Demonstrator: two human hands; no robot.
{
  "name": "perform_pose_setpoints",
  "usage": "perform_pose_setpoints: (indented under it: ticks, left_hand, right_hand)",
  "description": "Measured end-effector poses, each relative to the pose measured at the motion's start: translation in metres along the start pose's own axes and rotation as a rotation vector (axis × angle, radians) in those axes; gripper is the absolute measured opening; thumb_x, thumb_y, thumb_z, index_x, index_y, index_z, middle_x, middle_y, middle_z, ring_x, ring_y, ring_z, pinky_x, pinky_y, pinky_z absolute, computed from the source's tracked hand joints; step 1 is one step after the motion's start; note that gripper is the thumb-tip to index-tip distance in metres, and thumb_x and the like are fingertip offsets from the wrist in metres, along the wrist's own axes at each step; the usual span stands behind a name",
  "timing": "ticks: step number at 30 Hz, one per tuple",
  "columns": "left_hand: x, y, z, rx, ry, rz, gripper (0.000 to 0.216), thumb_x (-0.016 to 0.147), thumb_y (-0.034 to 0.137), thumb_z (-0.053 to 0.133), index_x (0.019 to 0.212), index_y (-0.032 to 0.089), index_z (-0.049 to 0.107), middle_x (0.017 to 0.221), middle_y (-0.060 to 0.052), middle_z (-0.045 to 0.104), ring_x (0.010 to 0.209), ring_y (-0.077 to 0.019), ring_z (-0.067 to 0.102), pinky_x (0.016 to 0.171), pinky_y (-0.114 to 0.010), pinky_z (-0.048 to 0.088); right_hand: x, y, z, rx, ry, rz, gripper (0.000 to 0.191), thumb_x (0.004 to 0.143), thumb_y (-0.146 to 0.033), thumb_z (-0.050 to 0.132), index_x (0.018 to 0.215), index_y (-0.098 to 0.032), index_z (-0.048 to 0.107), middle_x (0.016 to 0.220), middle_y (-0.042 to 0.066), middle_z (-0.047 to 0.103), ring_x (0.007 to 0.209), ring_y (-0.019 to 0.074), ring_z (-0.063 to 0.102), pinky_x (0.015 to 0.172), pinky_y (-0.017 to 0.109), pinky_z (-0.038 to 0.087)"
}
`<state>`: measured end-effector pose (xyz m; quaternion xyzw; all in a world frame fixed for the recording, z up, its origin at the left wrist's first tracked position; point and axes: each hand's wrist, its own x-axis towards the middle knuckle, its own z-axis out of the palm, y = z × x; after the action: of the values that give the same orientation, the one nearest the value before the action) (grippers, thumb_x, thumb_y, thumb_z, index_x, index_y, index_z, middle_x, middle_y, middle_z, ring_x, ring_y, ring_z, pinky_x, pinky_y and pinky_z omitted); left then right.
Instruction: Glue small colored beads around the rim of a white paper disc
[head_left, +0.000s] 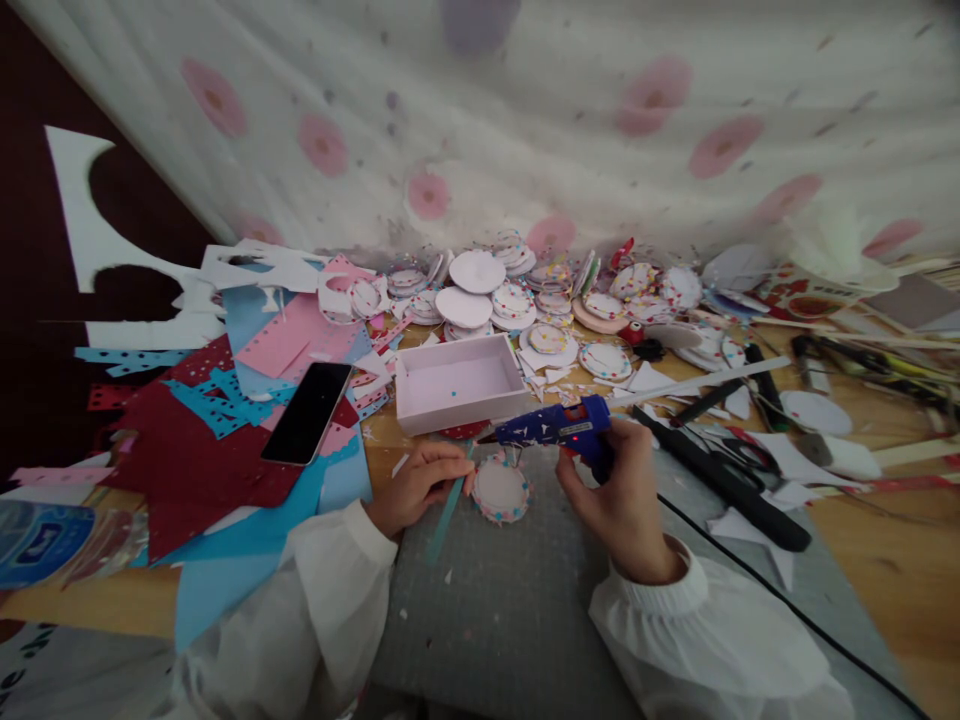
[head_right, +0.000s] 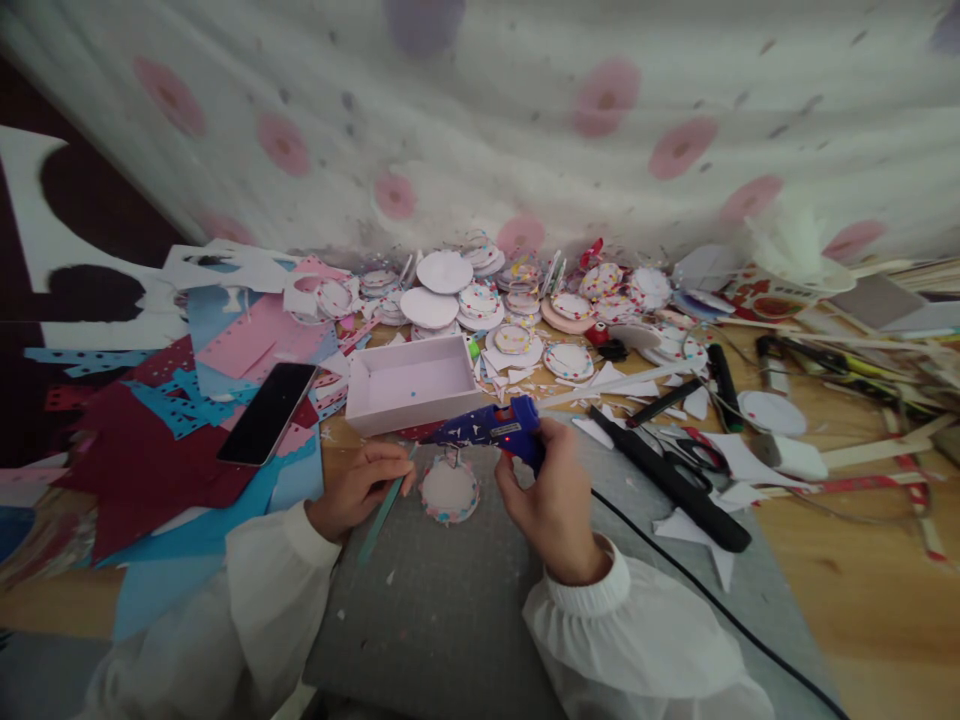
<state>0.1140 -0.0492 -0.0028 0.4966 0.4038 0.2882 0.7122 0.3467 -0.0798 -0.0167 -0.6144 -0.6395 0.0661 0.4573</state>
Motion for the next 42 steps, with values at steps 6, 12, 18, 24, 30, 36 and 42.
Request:
perform_pose_setpoints:
  ticks: [6,12,18,24,30,36,42]
  left_hand:
    - [0.0002,-0.0001,-0.0004,-0.010,-0.007,0.009,0.037,0.077,0.041,0.063,0.054,0.013,0.059,0.039,0.006,0.033,0.035,-0.0041,0.020,0.038,-0.022,0.009]
    - [0.0003,0.0008,0.0018,-0.050,0.011,-0.016,0.037,0.072,0.043,0.066,0.053,0.013,0.060,0.039,0.006,0.034,0.034,-0.0040,0.020,0.038,-0.022,0.009]
    - [0.0006,0.0017,0.0025,-0.030,0.027,-0.017,0.037,0.071,0.043,0.066,0.051,0.013,0.059,0.040,0.005,0.037,0.036,-0.0043,0.022,0.038,-0.022,0.010]
    - [0.0002,0.0010,0.0019,-0.024,0.036,-0.039,0.037,0.071,0.043,0.066,0.051,0.013,0.059,0.042,0.004,0.040,0.036,-0.0044,0.023,0.039,-0.021,0.011]
    - [0.0004,0.0005,0.0014,-0.017,0.022,-0.023,0.038,0.072,0.044,0.065,0.051,0.013,0.058,0.042,0.004,0.038,0.036,-0.0043,0.023,0.038,-0.021,0.011]
    - [0.0005,-0.0018,-0.0004,-0.025,0.013,-0.018,0.036,0.074,0.042,0.065,0.052,0.013,0.059,0.041,0.005,0.035,0.036,-0.0045,0.022,0.038,-0.021,0.010]
    - [0.0003,-0.0007,0.0006,-0.017,0.015,-0.025,0.035,0.073,0.041,0.064,0.053,0.013,0.059,0.039,0.006,0.033,0.034,-0.0041,0.021,0.037,-0.022,0.008]
  right_hand:
    - [0.0009,-0.0005,-0.0002,-0.003,-0.004,-0.008,0.042,0.075,-0.026,0.064,0.110,-0.022,0.041,0.088,0.004,0.056,0.071,0.0191,0.057,0.060,0.032,0.047]
    - [0.0005,0.0008,0.0006,-0.012,0.013,-0.031,0.039,0.076,-0.025,0.063,0.109,-0.022,0.043,0.085,0.003,0.056,0.067,0.0177,0.055,0.057,0.031,0.046]
    - [-0.0002,0.0010,0.0011,0.005,-0.007,0.002,0.040,0.076,-0.025,0.062,0.110,-0.022,0.042,0.088,0.004,0.056,0.067,0.0177,0.055,0.057,0.031,0.046]
    - [0.0004,0.0001,0.0001,-0.011,0.010,-0.033,0.039,0.076,-0.025,0.062,0.111,-0.022,0.042,0.089,0.005,0.056,0.072,0.0197,0.057,0.061,0.033,0.048]
    - [0.0017,-0.0014,-0.0005,-0.026,0.015,-0.049,0.039,0.077,-0.025,0.061,0.111,-0.022,0.042,0.089,0.005,0.056,0.072,0.0199,0.058,0.061,0.033,0.048]
    - [0.0021,-0.0026,-0.0014,-0.063,0.020,-0.064,0.037,0.078,-0.027,0.060,0.110,-0.022,0.043,0.088,0.005,0.057,0.072,0.0202,0.059,0.058,0.032,0.047]
    - [-0.0011,0.0021,-0.0003,-0.094,0.024,-0.026,0.040,0.077,-0.029,0.061,0.113,-0.022,0.044,0.089,0.005,0.058,0.069,0.0198,0.059,0.056,0.032,0.048]
